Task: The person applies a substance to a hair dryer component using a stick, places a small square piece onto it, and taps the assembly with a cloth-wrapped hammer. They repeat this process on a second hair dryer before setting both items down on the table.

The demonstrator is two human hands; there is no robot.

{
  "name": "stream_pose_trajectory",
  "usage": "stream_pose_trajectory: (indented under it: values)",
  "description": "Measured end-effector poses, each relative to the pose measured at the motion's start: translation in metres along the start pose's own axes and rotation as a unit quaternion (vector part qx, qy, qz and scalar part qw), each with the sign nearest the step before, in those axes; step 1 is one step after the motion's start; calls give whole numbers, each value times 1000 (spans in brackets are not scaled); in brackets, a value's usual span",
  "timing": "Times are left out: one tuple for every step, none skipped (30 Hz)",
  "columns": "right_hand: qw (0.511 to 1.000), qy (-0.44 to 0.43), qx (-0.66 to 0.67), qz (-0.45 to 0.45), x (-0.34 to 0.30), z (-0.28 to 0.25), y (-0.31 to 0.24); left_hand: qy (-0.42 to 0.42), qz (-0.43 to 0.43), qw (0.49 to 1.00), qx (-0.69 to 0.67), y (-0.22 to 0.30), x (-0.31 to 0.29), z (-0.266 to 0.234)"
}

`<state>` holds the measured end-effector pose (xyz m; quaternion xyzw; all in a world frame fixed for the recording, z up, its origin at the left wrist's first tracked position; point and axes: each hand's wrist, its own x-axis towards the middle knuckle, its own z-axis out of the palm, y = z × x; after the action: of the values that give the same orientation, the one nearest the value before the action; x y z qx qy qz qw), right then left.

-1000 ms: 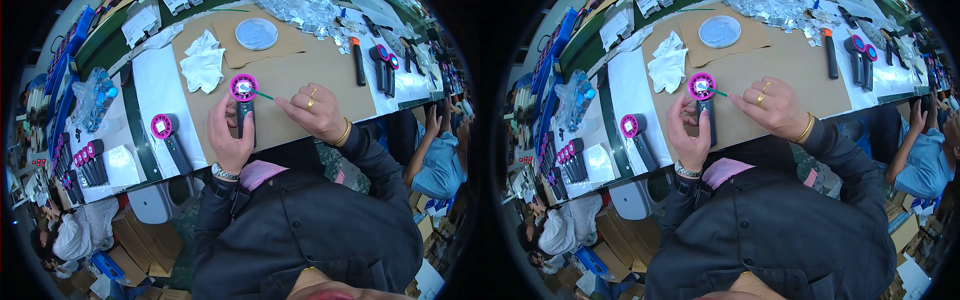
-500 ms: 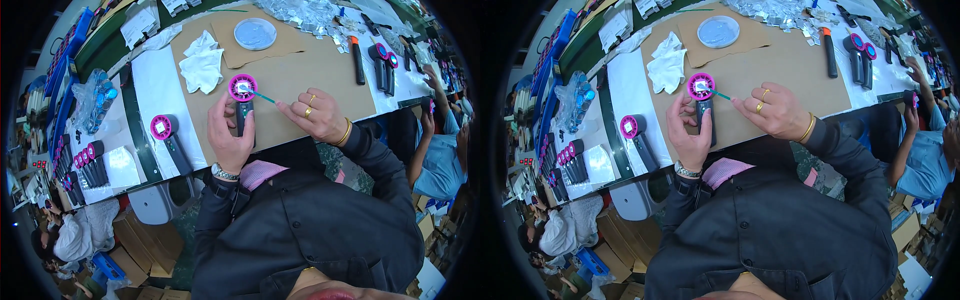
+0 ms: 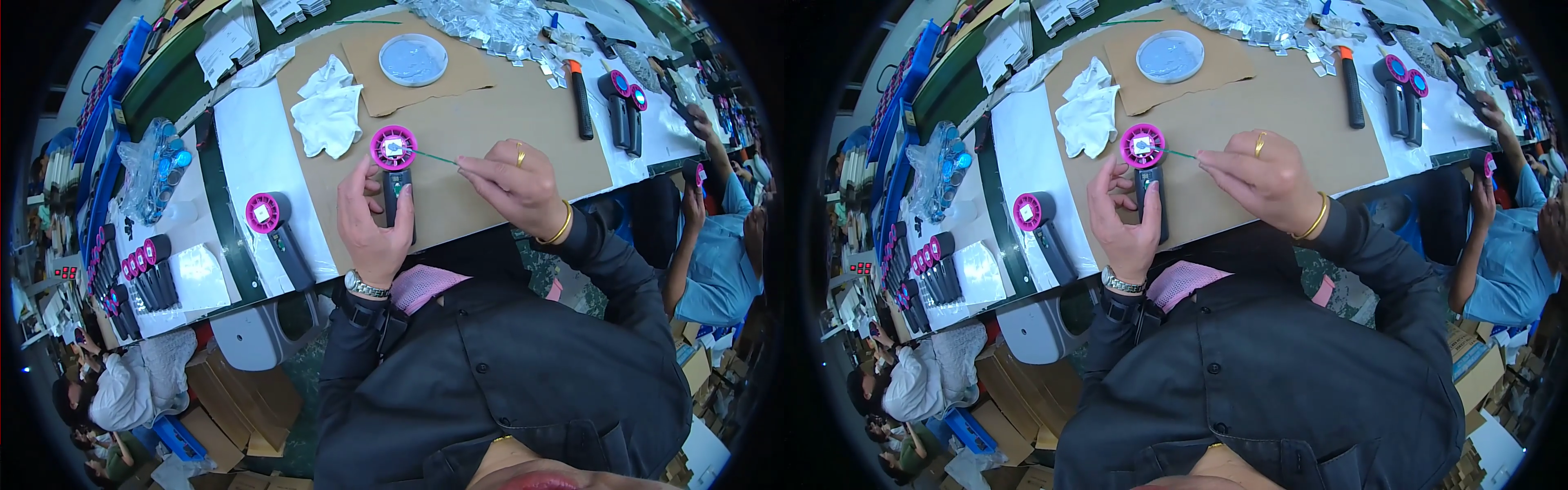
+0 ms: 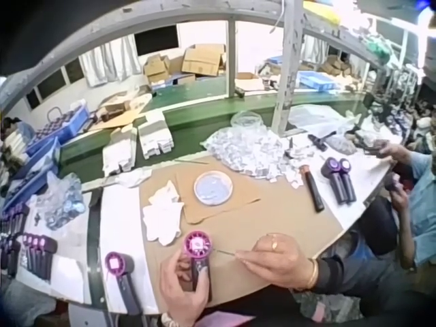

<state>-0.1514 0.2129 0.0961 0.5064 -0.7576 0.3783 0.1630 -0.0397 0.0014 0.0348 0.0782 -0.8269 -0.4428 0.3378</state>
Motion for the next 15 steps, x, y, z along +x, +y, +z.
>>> stream_pose_trajectory:
  values:
    - [997, 4, 41, 70, 0, 0, -3, 0, 0, 1000, 0, 0, 0, 0]
    - [987, 8, 82, 140, 0, 0, -5, 0, 0, 1000, 0, 0, 0, 0]
    - [987, 9, 81, 140, 1, 0, -5, 0, 0, 1000, 0, 0, 0, 0]
    - [973, 9, 119, 195, 1, 0, -4, 1, 0, 1000, 0, 0, 0, 0]
    - [956, 10, 157, 249, 2, 0, -3, 2, 0, 1000, 0, 0, 0, 0]
    - [933, 10, 194, 302, 3, 0, -2, 3, 0, 1000, 1, 0, -1, 0]
    - [933, 11, 193, 302, 2, 2, 0, 2, 1, 1000, 0, 0, 0, 0]
    - [904, 17, 242, 352, 0, 6, 4, 1, 0, 1000, 0, 1, 0, 0]
    - [870, 23, 290, 399, -1, 10, 7, 0, 0, 1000, 0, 1, 0, 0]
    - [830, 29, 335, 444, -2, 12, 9, -1, 0, 1000, 0, 1, 0, 0]
    - [831, 30, 335, 444, -2, 11, 10, -2, 0, 1000, 0, 1, 1, 0]
    - [797, 22, 377, 471, -1, 8, 11, -3, -1, 1000, 1, 1, 1, 0]
    - [761, 13, 418, 497, 2, 4, 11, -4, -2, 1000, 3, 1, 0, -1]
    - [722, 5, 457, 520, 4, 1, 11, -5, -2, 1000, 4, 1, 0, -2]
    - [722, 5, 458, 519, 6, 0, 12, -4, -2, 1000, 5, 1, 0, -4]
